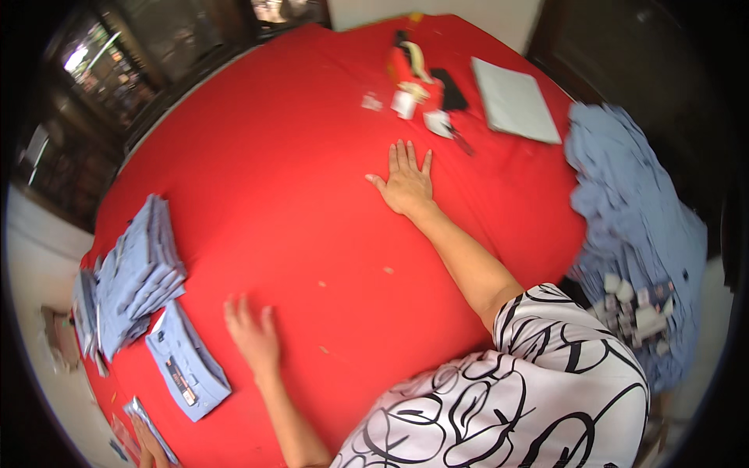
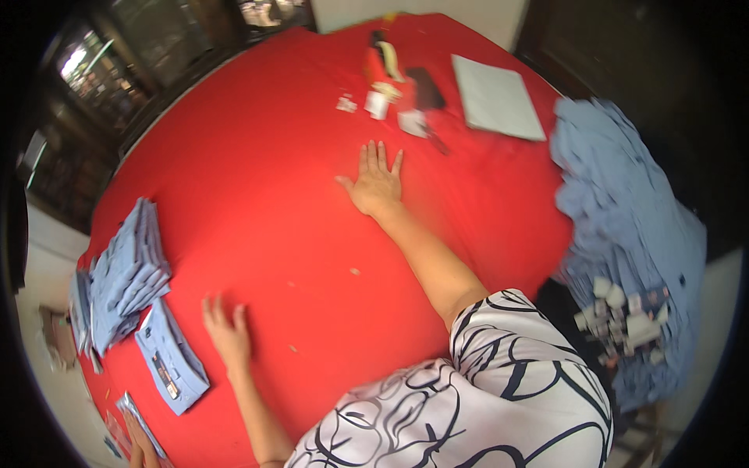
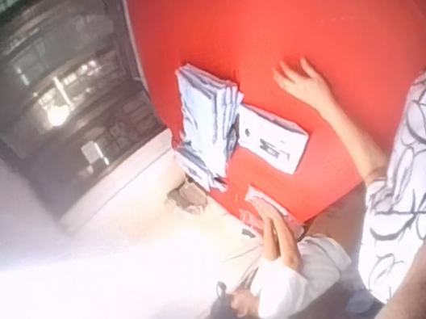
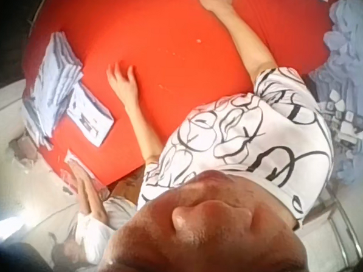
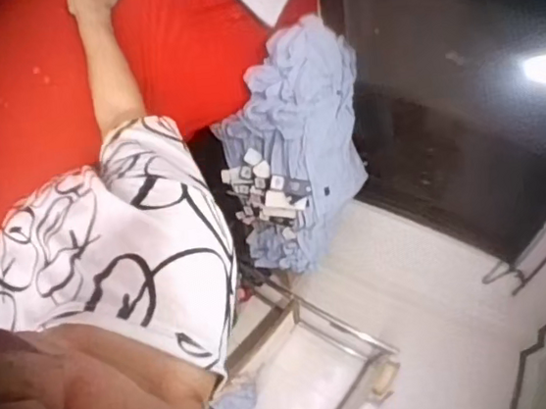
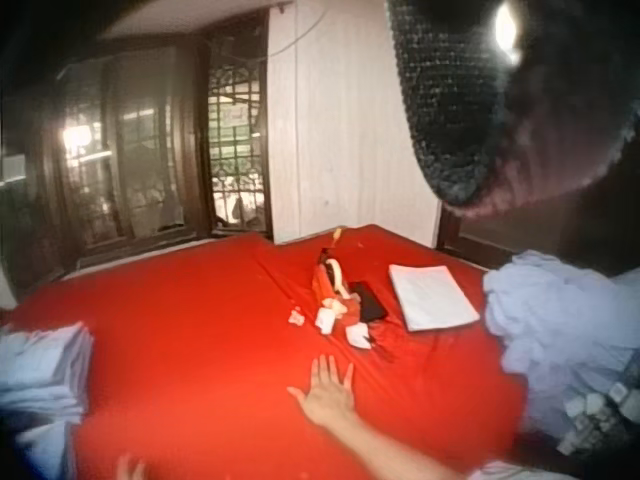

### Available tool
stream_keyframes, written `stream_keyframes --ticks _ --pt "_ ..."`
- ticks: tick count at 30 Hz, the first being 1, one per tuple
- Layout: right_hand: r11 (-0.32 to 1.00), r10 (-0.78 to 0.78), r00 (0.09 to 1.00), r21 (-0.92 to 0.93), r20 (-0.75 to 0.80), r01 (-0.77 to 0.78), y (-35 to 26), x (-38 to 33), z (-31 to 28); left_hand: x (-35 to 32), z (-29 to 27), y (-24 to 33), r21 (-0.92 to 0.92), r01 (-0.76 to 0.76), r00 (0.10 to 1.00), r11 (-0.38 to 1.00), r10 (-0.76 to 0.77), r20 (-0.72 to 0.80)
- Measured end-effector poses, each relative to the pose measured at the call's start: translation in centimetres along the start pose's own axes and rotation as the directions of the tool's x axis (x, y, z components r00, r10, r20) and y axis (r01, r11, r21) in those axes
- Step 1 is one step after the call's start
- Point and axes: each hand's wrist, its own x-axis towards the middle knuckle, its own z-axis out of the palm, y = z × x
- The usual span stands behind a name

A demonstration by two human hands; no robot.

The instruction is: The person folds blue collared shirts using a cardboard template and attaches price tags by hand on a red surface.

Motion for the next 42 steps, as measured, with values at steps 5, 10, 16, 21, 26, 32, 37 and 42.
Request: stream_keyframes --ticks 5,10,16,21,26,32,37,42 --pt "0.999 0.012 0.999 0.038 -0.042 -0.010 10.7 -18.2 -3.7 -6.7 3.0 8.9 0.055 -0.263 0.947 0.963 0.246 0.206" --pt "0.989 0.055 0.992 0.132 0.113 -0.070 16.2 -40.3 -7.2 -12.3 -2.4 14.9 -0.446 -0.371 0.706 0.815 0.559 0.435" --pt "0.956 0.286 0.955 0.048 0.084 -0.290 19.2 -47.4 -7.3 -8.6 -20.5 24.9 -0.940 -0.322 0.299 -0.115 0.929 -0.217" --pt "0.979 0.179 0.973 0.129 -0.143 -0.161 16.6 -34.5 -6.0 -13.7 -25.2 29.1 -0.768 -0.556 0.421 -0.319 0.688 -0.591" --pt "0.819 0.572 0.805 0.165 -0.161 -0.549 19.6 -34.9 -3.2 -16.0 -24.9 31.5 -0.731 -0.509 0.349 -0.454 0.667 -0.658" --pt "0.728 0.623 0.740 0.161 0.253 -0.667 19.4 -37.2 -5.0 -16.5 -25.2 32.2 -0.706 -0.496 0.333 -0.506 0.640 -0.693" --pt "0.776 0.615 0.763 0.321 -0.198 -0.542 28.7 -41.1 -10.5 -17.3 -24.8 36.6 -0.689 -0.465 0.296 -0.556 0.636 -0.713" --pt "0.652 0.664 0.635 0.722 -0.395 -0.232 36.8 -40.9 -20.5 -16.0 -23.0 41.5 -0.551 -0.345 0.339 -0.760 0.447 -0.828"
